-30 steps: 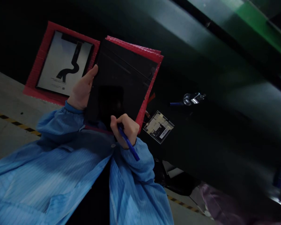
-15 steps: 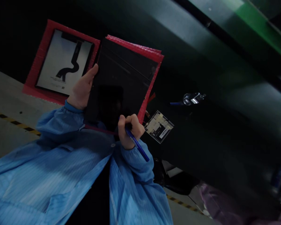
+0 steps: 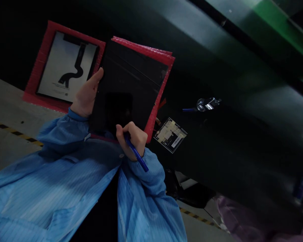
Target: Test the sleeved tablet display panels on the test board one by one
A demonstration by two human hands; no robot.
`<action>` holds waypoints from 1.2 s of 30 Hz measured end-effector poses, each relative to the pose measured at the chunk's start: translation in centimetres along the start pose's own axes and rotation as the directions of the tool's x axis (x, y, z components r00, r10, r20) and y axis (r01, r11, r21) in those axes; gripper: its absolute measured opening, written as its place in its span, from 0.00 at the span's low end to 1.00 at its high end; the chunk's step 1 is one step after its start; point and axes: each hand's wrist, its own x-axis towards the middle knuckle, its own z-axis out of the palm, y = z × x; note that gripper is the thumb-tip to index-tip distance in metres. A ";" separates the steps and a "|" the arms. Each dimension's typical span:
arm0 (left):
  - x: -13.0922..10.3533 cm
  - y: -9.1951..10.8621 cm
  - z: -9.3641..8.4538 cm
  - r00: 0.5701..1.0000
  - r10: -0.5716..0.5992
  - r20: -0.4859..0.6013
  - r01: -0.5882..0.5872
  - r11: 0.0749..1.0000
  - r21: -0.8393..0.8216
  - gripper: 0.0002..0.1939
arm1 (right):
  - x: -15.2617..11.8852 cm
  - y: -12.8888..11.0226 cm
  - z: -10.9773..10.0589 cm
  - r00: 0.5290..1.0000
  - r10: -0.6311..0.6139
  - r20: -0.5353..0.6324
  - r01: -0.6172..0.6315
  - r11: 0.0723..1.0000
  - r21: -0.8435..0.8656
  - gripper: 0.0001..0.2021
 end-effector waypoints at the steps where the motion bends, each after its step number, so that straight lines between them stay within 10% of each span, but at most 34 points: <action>1: 0.0 0.0 0.0 1.000 -0.002 -0.001 0.002 1.000 0.003 0.27 | 0.0 0.1 0.0 1.000 -0.010 0.011 0.010 1.000 -0.006 0.16; 23: 0.0 0.0 0.0 0.998 0.033 -0.054 -0.031 0.999 0.037 0.27 | -0.2 0.0 0.0 0.980 0.102 -0.173 -0.094 0.994 0.054 0.19; 29: 0.1 0.1 0.2 0.997 0.039 -0.068 -0.036 0.998 0.043 0.27 | 1.1 1.3 -1.2 0.832 0.143 -0.537 -0.076 0.987 0.145 0.18; 36: 0.2 0.0 0.1 0.993 0.068 -0.101 -0.058 0.993 0.101 0.27 | 1.2 1.5 -1.7 0.951 0.059 -0.303 -0.101 0.987 -0.127 0.18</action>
